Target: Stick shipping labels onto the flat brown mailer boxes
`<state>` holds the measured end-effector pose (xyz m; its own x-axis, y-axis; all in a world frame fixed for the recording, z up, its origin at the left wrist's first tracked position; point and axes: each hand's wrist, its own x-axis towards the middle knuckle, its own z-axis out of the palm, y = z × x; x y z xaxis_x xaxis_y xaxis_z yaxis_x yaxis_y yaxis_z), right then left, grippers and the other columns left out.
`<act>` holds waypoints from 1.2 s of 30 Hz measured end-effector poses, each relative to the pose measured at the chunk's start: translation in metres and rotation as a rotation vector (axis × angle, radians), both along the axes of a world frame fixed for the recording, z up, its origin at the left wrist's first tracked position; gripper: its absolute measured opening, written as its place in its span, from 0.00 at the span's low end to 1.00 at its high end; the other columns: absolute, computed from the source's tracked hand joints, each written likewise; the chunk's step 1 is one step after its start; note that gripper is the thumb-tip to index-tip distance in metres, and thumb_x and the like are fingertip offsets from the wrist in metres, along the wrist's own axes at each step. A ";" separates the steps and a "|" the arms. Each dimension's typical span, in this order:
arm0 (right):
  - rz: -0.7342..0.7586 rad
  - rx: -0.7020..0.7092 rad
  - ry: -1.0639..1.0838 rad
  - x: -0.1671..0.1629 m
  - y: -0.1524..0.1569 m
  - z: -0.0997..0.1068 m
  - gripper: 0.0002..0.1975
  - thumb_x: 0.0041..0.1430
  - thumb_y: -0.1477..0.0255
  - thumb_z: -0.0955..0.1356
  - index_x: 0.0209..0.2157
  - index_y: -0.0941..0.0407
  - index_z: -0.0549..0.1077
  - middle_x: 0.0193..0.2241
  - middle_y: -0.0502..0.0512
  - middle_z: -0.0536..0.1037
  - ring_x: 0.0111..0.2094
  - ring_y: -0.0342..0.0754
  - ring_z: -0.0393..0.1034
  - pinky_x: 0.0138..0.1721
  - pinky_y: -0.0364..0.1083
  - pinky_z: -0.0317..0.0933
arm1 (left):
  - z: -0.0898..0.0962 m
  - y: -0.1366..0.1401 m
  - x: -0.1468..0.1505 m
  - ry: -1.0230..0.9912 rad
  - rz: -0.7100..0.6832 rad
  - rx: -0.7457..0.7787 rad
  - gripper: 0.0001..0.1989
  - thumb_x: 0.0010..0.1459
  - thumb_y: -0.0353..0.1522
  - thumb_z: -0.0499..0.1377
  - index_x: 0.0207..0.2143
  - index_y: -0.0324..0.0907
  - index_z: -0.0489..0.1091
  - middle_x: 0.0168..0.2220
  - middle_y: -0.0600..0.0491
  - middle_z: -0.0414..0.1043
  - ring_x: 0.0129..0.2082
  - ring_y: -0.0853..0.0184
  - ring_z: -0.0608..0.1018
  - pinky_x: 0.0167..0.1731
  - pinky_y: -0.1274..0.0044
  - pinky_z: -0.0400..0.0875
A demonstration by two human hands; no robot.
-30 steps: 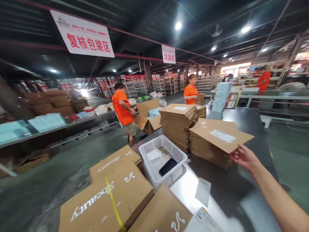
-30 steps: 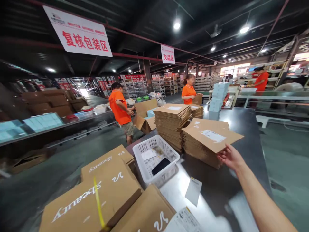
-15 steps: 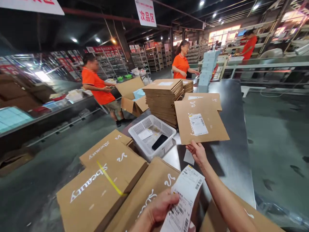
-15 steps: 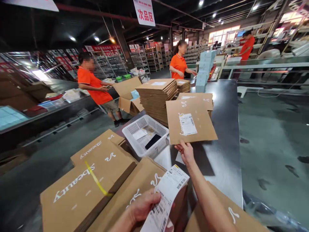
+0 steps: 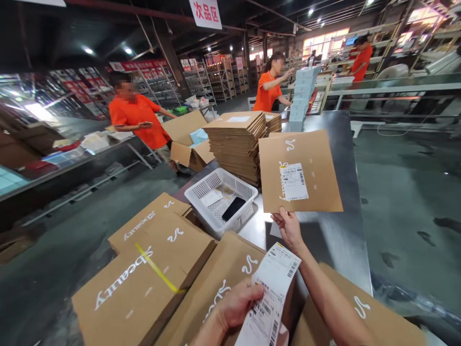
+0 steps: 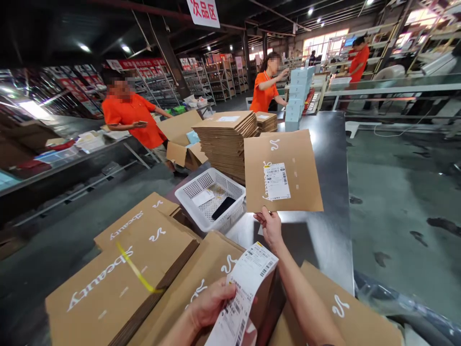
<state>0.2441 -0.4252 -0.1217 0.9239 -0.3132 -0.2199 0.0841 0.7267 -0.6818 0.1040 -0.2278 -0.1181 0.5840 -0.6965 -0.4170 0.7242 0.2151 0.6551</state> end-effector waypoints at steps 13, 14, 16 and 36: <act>-0.004 0.001 0.006 0.004 0.007 0.004 0.31 0.26 0.63 0.86 0.32 0.55 0.72 0.29 0.47 0.82 0.30 0.44 0.79 0.33 0.42 0.76 | -0.007 0.002 0.000 0.016 -0.003 0.011 0.37 0.36 0.52 0.78 0.41 0.31 0.82 0.37 0.39 0.84 0.30 0.62 0.83 0.33 0.77 0.73; -0.005 0.002 0.010 0.004 0.008 0.005 0.31 0.25 0.63 0.86 0.32 0.55 0.72 0.29 0.46 0.82 0.29 0.44 0.78 0.33 0.42 0.76 | -0.008 0.002 0.000 0.020 -0.002 0.013 0.37 0.36 0.52 0.78 0.41 0.31 0.82 0.38 0.38 0.84 0.31 0.62 0.84 0.33 0.77 0.74; -0.008 0.004 0.019 0.004 0.009 0.007 0.32 0.23 0.63 0.86 0.31 0.55 0.73 0.28 0.46 0.82 0.28 0.44 0.78 0.32 0.42 0.76 | -0.011 0.002 0.000 0.027 0.000 0.015 0.37 0.36 0.52 0.78 0.40 0.31 0.82 0.38 0.37 0.84 0.32 0.60 0.84 0.34 0.76 0.75; -0.050 -0.048 0.010 0.009 0.011 -0.008 0.29 0.28 0.64 0.85 0.30 0.56 0.70 0.28 0.47 0.81 0.30 0.44 0.78 0.32 0.42 0.76 | -0.007 0.001 0.001 -0.003 -0.009 0.004 0.38 0.36 0.53 0.77 0.40 0.30 0.82 0.34 0.38 0.84 0.36 0.54 0.85 0.41 0.70 0.77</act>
<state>0.2533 -0.4146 -0.1298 0.9047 -0.3693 -0.2125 0.1127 0.6883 -0.7166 0.1046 -0.2270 -0.1253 0.5790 -0.7000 -0.4182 0.7244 0.2062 0.6578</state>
